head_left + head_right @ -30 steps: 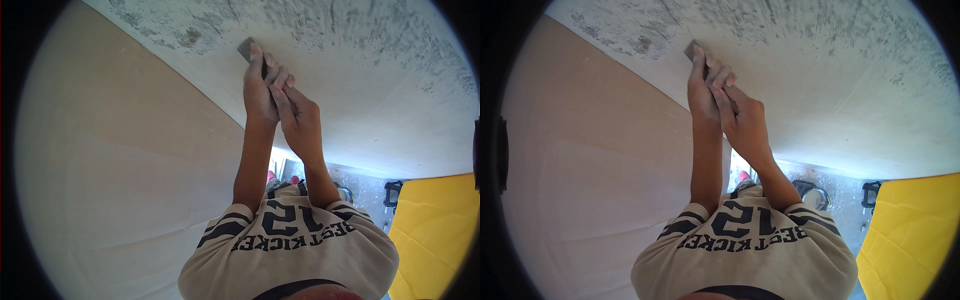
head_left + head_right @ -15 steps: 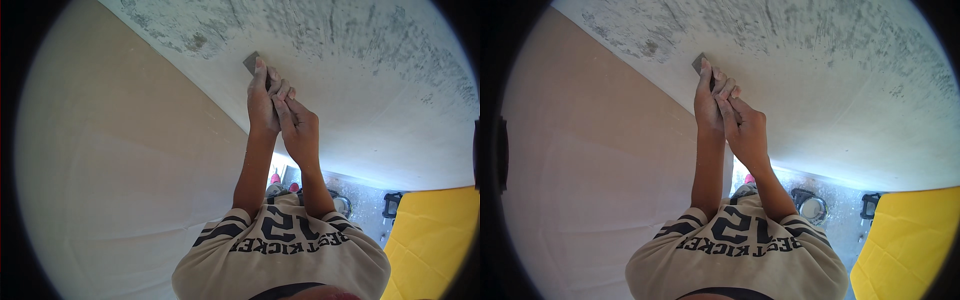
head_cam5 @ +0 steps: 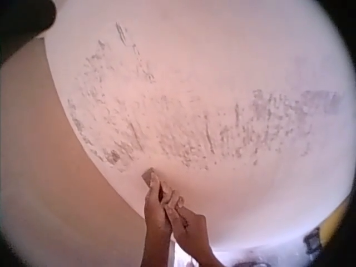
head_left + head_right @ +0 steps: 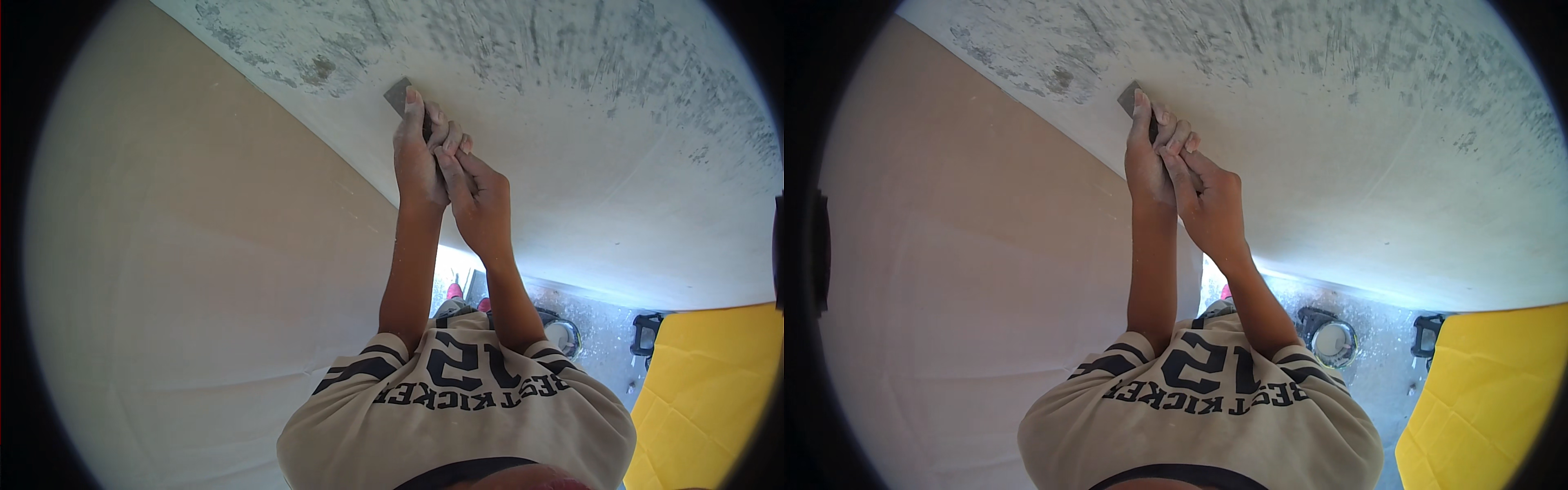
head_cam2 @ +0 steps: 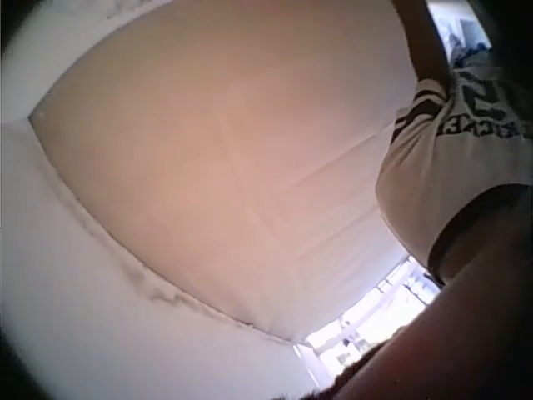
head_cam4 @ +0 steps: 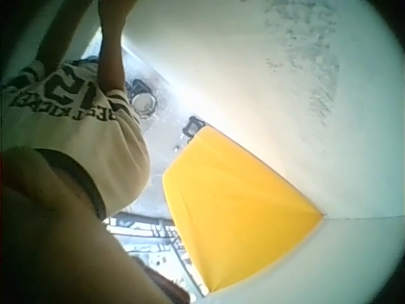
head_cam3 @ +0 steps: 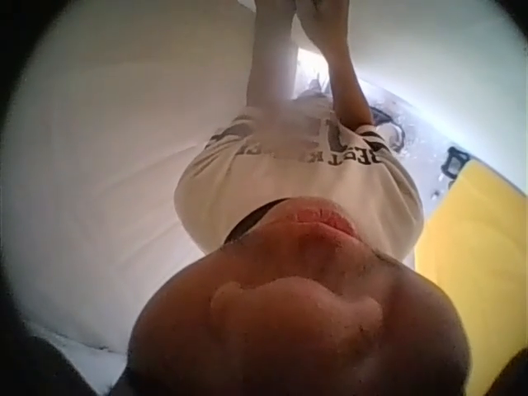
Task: Scraping plaster or old paint from a ceiling using a hand scraper tool.
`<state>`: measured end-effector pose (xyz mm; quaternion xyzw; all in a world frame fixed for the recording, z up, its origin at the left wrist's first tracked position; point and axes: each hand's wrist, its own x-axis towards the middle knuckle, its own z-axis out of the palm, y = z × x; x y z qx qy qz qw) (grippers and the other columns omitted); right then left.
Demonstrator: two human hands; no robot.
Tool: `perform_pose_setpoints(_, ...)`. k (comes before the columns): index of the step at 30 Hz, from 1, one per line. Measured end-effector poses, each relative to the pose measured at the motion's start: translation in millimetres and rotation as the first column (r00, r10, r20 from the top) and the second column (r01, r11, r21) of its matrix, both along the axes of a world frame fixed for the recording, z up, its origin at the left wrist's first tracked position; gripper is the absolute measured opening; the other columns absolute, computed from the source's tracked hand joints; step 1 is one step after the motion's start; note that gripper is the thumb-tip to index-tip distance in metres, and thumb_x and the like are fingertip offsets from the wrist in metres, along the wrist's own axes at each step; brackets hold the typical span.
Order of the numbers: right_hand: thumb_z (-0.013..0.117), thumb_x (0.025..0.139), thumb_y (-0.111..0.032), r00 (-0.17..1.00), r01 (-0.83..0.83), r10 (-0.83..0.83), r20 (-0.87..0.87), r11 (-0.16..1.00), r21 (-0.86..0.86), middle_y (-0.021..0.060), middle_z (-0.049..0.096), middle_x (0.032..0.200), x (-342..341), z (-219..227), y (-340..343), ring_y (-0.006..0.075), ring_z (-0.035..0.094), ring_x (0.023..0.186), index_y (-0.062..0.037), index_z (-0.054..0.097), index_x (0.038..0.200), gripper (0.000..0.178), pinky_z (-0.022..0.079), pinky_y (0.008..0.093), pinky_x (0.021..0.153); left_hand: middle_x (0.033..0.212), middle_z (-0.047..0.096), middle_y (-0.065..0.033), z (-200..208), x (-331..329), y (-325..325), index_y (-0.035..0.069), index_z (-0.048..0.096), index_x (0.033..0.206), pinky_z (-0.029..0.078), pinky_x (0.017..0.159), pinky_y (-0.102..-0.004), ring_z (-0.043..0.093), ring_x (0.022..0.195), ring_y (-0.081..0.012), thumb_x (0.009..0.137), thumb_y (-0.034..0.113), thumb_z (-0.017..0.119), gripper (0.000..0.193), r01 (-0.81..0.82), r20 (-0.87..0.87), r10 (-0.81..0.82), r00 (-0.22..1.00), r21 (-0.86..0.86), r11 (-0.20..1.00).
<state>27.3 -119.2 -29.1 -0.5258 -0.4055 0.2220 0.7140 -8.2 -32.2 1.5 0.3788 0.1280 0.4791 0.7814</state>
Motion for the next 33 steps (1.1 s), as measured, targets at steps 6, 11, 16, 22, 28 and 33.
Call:
perform_pose_setpoints(6, 0.057, 0.1, -0.015, 0.997, 0.054, -0.05, -0.057, 0.996, 0.073, -0.0011, 0.047, 0.062, -8.1, -3.0, -1.3, 0.0034, 0.037, 0.061, 0.0071, 0.066, 0.101, 0.024, 0.03, 0.0217, 0.051, 0.057, 0.025, 0.004, 2.3, -3.2, -2.5, 0.011, 0.046, 0.078, 0.044, 0.054, -0.0309, 0.033, 0.046, -0.0106, 0.104, 0.044, 0.043, 0.042, 0.011, -0.01, -0.01, 1.0, 0.026, 1.0)
perform_pose_setpoints(11, 0.055, 0.101, -0.014, 0.995, 0.083, -0.082, -0.052, 0.996, 0.029, -0.0027, 0.054, 0.066, -8.6, -6.9, -11.6, 0.0019, 0.043, 0.065, 0.0077, 0.067, 0.107, 0.026, 0.034, 0.0191, 0.055, 0.056, 0.026, 0.0037, 1.6, -0.9, -9.4, 0.011, 0.046, 0.077, 0.044, 0.054, -0.0312, 0.034, 0.046, -0.011, 0.104, 0.045, 0.043, 0.043, 0.063, -0.019, -0.063, 0.998, 0.019, 0.998)
perform_pose_setpoints(16, 0.054, 0.101, -0.013, 1.0, 0.004, -0.004, -0.007, 1.0, -0.007, -0.0008, 0.058, 0.072, 2.5, 4.2, -12.1, 0.0016, 0.047, 0.069, 0.0087, 0.065, 0.111, 0.026, 0.038, 0.0178, 0.058, 0.054, 0.025, 0.0034, 13.7, 4.5, -15.3, 0.011, 0.044, 0.075, 0.044, 0.054, -0.0317, 0.035, 0.046, -0.0115, 0.103, 0.048, 0.044, 0.047, 0.032, -0.001, -0.032, 0.999, -0.035, 0.999)
perform_pose_setpoints(22, 0.055, 0.101, -0.013, 0.994, 0.106, -0.105, 0.021, 0.992, -0.065, -0.0044, 0.05, 0.067, -2.5, 11.2, -15.4, 0.0021, 0.038, 0.062, 0.0073, 0.066, 0.105, 0.024, 0.031, 0.0196, 0.053, 0.053, 0.025, 0.0039, 15.1, 6.1, -15.0, 0.011, 0.045, 0.075, 0.044, 0.054, -0.0314, 0.035, 0.044, -0.0109, 0.101, 0.051, 0.047, 0.048, 0.042, -0.008, -0.043, 0.999, -0.061, 0.997)
perform_pose_setpoints(28, 0.057, 0.098, -0.01, 0.99, 0.142, -0.143, -0.014, 0.988, -0.059, 0.0038, 0.048, 0.056, -7.9, 13.8, -24.2, 0.0035, 0.037, 0.055, 0.0066, 0.065, 0.107, 0.02, 0.033, 0.0218, 0.049, 0.052, 0.026, 0.0038, 10.8, 5.0, -19.9, 0.01, 0.047, 0.075, 0.044, 0.054, -0.0308, 0.036, 0.045, -0.0109, 0.101, 0.05, 0.047, 0.048, 0.149, 0.037, -0.146, 0.989, -0.086, 0.985)
perform_pose_setpoints(33, 0.055, 0.101, -0.014, 0.992, 0.106, -0.102, 0.079, 0.993, -0.046, -0.0029, 0.052, 0.066, -6.9, 18.1, -26.4, 0.002, 0.041, 0.064, 0.0067, 0.066, 0.105, 0.023, 0.034, 0.0198, 0.054, 0.052, 0.026, 0.0039, 13.9, 2.4, -14.9, 0.01, 0.048, 0.075, 0.044, 0.053, -0.0305, 0.036, 0.044, -0.011, 0.101, 0.051, 0.046, 0.048, 0.171, 0.066, -0.168, 0.984, -0.039, 0.985)
